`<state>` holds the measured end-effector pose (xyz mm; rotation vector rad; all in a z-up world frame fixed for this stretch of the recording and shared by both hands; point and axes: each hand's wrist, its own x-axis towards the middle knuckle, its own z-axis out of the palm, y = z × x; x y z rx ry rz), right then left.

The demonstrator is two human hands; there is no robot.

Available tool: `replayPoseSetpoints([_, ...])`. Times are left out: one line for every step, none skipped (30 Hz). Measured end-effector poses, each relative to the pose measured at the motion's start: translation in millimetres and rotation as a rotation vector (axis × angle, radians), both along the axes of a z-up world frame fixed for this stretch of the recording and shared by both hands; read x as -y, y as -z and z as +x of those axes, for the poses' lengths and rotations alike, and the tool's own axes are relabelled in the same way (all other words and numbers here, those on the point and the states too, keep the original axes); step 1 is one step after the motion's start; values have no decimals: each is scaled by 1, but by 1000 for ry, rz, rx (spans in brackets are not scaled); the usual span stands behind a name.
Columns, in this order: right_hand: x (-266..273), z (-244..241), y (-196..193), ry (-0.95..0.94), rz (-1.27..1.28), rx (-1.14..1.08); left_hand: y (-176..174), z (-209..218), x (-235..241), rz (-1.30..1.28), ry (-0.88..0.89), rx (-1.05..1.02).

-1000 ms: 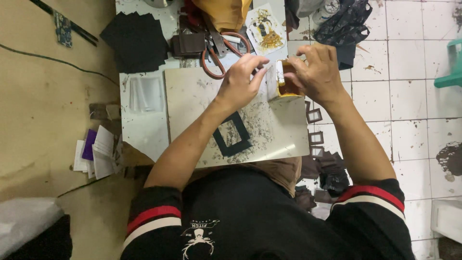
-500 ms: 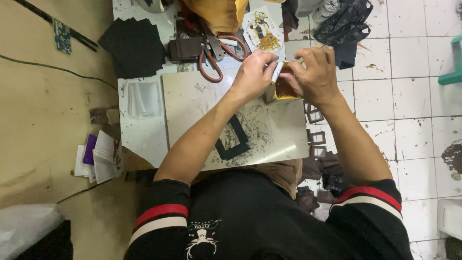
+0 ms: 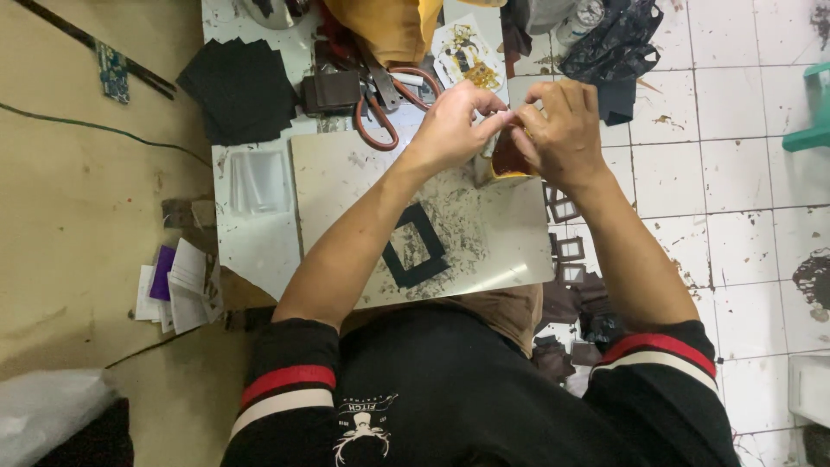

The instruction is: The person applies glue to a black rectangular frame using a small stick, then places a clear plastic sheet inside the frame and presses it down. This process is repeated for multiple frames, with finished units placed on the floor.

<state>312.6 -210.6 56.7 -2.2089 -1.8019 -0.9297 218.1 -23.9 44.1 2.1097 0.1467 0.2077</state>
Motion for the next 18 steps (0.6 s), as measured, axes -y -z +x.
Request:
replayPoseSetpoints([2, 0, 1, 1, -1, -1, -2, -2, 0, -1, 1, -1])
replayPoseSetpoints([4, -1, 2, 28, -25, -24, -3, -4, 0, -12, -4, 7])
replayPoseSetpoints([6, -1, 2, 53, -51, -46, -5, -6, -1, -23, -11, 17])
replayPoseSetpoints([10, -1, 1, 53, -52, -46, -11, -14, -2, -24, -11, 17])
replayPoseSetpoints([14, -1, -1, 72, -56, -101, -18, -20, -3, -74, 37, 13])
replayPoseSetpoints([18, -1, -2, 91, -59, -156, -24, -27, -4, -123, 86, 9])
replayPoseSetpoints([23, -2, -5, 94, -61, -158, -20, -33, -5, -125, 88, 8])
replayPoseSetpoints([27, -3, -7, 82, -45, -221, -16, -39, -6, -133, 76, 93])
replayPoseSetpoints([32, -5, -10, 71, -31, -285, -11, -45, -6, -143, 65, 177])
replayPoseSetpoints([37, -4, -6, 74, -33, -288, -9, -49, -3, -146, 67, 174])
replayPoseSetpoints([42, -2, -2, 80, -19, -308, -6, -53, -1, -90, 53, 262])
replayPoseSetpoints([47, -1, 2, 85, -5, -329, -4, -57, 2, -33, 39, 351])
replayPoseSetpoints([51, 0, 5, 88, -7, -330, -1, -58, 4, -36, 41, 350])
replayPoseSetpoints([54, 0, 8, 102, -26, -315, 1, -59, 6, -3, 49, 420])
replayPoseSetpoints([57, 1, 10, 115, -45, -300, 4, -60, 7, 30, 57, 490])
replayPoseSetpoints([61, 4, 17, 118, -47, -301, 12, -57, 8, 28, 58, 489])
replayPoseSetpoints([64, 6, 23, 122, -24, -319, 19, -54, 10, 40, 35, 529])
replayPoseSetpoints([68, 8, 30, 126, -1, -338, 27, -51, 11, 52, 12, 570])
